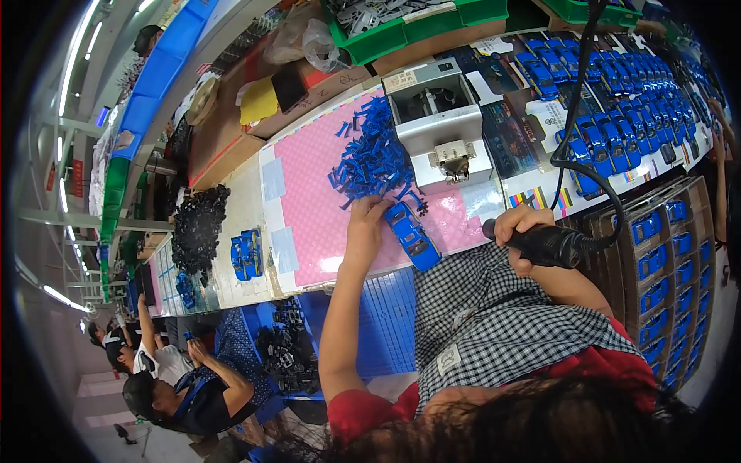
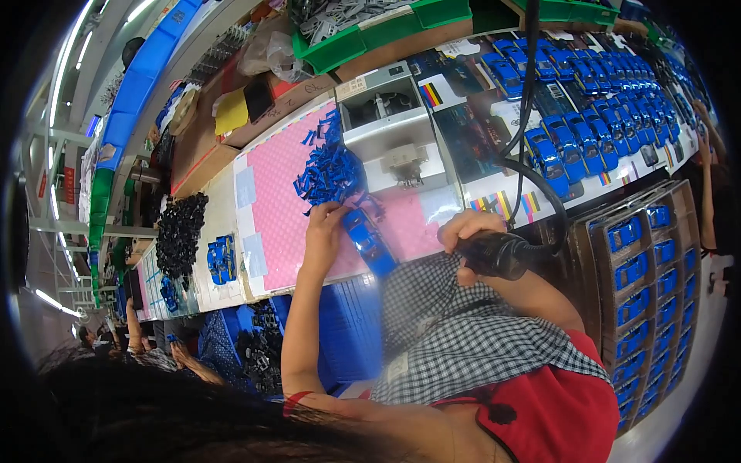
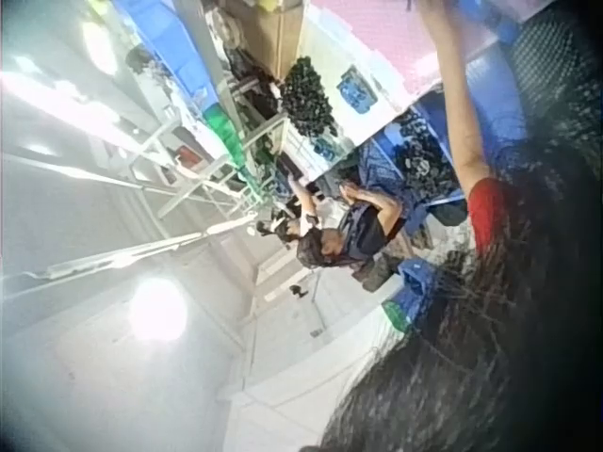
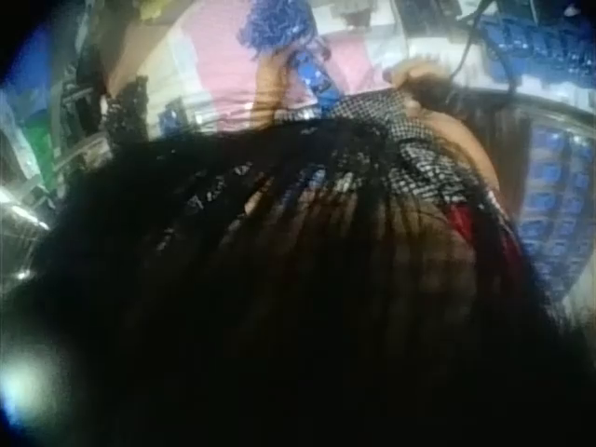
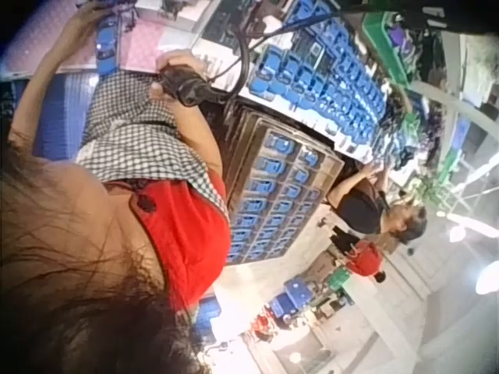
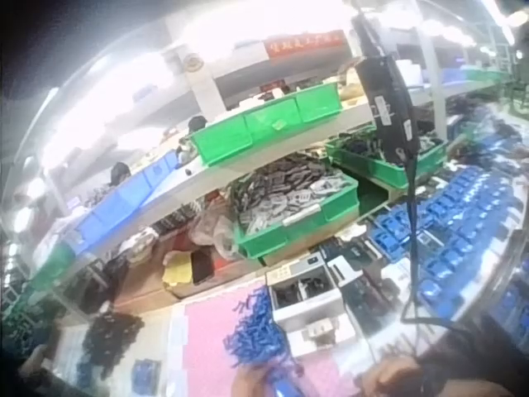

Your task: The person assembles toy car bodies by fitting components into the car shells and fastening screws with an electric screwdriver.

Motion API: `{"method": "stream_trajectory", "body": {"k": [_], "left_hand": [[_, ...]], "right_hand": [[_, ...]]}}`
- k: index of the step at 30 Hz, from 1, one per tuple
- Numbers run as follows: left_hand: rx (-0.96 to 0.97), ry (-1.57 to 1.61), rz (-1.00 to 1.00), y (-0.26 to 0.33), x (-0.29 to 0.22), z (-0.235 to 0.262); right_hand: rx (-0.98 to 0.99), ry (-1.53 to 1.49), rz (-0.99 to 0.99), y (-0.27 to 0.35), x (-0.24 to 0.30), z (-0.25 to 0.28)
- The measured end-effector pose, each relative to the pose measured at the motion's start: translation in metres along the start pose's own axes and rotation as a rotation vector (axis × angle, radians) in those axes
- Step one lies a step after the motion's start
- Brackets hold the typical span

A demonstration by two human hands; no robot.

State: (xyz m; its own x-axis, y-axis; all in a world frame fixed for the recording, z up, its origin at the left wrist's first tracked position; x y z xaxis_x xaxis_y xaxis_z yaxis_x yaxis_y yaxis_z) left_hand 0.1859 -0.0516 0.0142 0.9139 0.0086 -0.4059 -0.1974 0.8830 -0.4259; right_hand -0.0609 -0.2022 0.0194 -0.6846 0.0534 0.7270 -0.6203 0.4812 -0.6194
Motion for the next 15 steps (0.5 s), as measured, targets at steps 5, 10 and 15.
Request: {"method": "stream_trajectory", "body": {"k": [5, 10, 15], "left_hand": [[0.145, 0.012, -0.045, -0.008, 0.014, 0.007], [0.044, -0.106, -0.014, 0.005, 0.018, 0.017], [-0.016, -0.078, 0.142, 0.019, 0.018, 0.021]], "right_hand": [[0.004, 0.098, 0.054, -0.001, 0.005, 0.003], [-0.025, 0.085, 0.009, 0.005, 0.006, 0.004], [-0.019, 0.058, 0.015, 0.002, 0.004, 0.005]]}}
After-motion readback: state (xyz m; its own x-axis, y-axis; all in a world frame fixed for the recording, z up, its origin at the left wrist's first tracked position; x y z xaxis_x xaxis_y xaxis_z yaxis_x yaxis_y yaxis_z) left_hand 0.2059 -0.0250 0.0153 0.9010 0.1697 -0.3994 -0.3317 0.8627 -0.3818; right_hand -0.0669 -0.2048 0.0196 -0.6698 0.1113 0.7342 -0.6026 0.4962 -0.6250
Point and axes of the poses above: each hand's wrist, its own y-axis away from the middle knuckle, its own z-axis out of the back of the hand, x = y × z, the point moved 3 cm from there along -y, towards the middle knuckle, and after that the axes turned 10 degrees about -z, right-handed, at the moved point
